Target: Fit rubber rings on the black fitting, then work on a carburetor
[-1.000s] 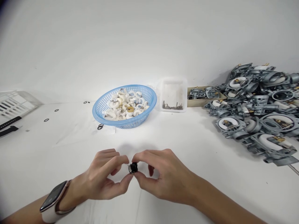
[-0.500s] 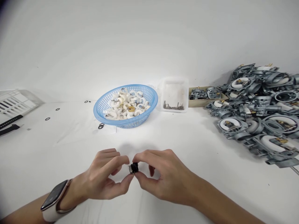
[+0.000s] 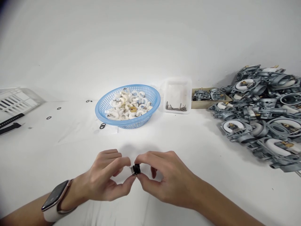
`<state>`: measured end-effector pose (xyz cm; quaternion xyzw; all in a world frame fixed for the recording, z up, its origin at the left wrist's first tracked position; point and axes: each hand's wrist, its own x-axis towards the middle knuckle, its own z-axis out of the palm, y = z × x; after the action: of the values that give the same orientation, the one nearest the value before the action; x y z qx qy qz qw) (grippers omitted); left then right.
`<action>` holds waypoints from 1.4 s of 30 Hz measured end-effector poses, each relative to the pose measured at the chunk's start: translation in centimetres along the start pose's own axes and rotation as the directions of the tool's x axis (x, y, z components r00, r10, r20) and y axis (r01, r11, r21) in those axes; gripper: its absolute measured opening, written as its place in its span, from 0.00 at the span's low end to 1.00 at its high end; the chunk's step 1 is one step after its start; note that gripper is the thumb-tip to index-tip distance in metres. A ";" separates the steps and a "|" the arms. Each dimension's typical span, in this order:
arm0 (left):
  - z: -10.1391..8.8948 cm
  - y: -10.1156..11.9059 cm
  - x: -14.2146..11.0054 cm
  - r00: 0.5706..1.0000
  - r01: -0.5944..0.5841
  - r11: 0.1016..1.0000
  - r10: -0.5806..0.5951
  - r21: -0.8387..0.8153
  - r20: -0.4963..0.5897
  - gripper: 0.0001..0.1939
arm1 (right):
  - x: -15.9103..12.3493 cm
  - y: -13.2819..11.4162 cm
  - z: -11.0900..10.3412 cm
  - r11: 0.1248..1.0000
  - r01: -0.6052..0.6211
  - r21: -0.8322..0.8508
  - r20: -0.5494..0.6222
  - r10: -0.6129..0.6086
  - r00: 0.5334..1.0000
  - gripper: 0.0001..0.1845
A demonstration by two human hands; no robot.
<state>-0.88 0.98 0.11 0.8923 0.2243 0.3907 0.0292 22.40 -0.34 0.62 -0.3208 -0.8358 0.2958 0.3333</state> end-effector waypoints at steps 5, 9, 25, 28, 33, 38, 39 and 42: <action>0.1 -0.1 -0.1 1.000 0.004 1.000 -0.004 -0.003 0.009 0.10 | -0.1 0.0 0.1 1.000 0.019 -0.019 -0.021 -0.019 1.000 0.18; 0.0 -0.1 -0.1 1.000 0.004 1.000 -0.004 0.000 0.002 0.08 | 0.0 0.0 0.1 1.000 0.021 -0.023 -0.012 -0.021 1.000 0.17; -0.2 0.0 0.1 1.000 0.005 1.000 -0.005 -0.008 0.026 0.09 | -0.1 -0.1 0.1 1.000 0.012 -0.027 -0.022 -0.013 1.000 0.13; -0.1 0.0 0.2 1.000 -0.002 1.000 0.002 0.002 0.017 0.10 | -0.1 0.1 0.0 1.000 0.003 -0.013 -0.014 -0.004 1.000 0.13; 0.0 0.0 0.1 1.000 0.005 1.000 -0.005 0.016 0.005 0.12 | 0.0 0.2 0.0 1.000 0.003 0.004 -0.011 -0.003 1.000 0.13; 0.0 -0.1 0.0 1.000 0.011 1.000 -0.011 0.015 0.008 0.11 | 0.0 0.2 0.0 1.000 -0.008 0.001 -0.016 0.008 1.000 0.11; 0.0 -0.1 0.0 1.000 0.009 1.000 -0.009 0.015 0.005 0.11 | 0.0 0.2 0.0 1.000 -0.010 0.000 -0.016 0.010 1.000 0.11; 0.0 -0.1 0.1 1.000 0.008 1.000 -0.008 0.018 -0.001 0.11 | 0.0 0.2 0.0 1.000 -0.016 -0.004 -0.001 0.016 1.000 0.10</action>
<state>-0.85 1.11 0.11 0.8914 0.2315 0.3890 0.0227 22.48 -0.23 0.53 -0.3280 -0.8336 0.2968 0.3307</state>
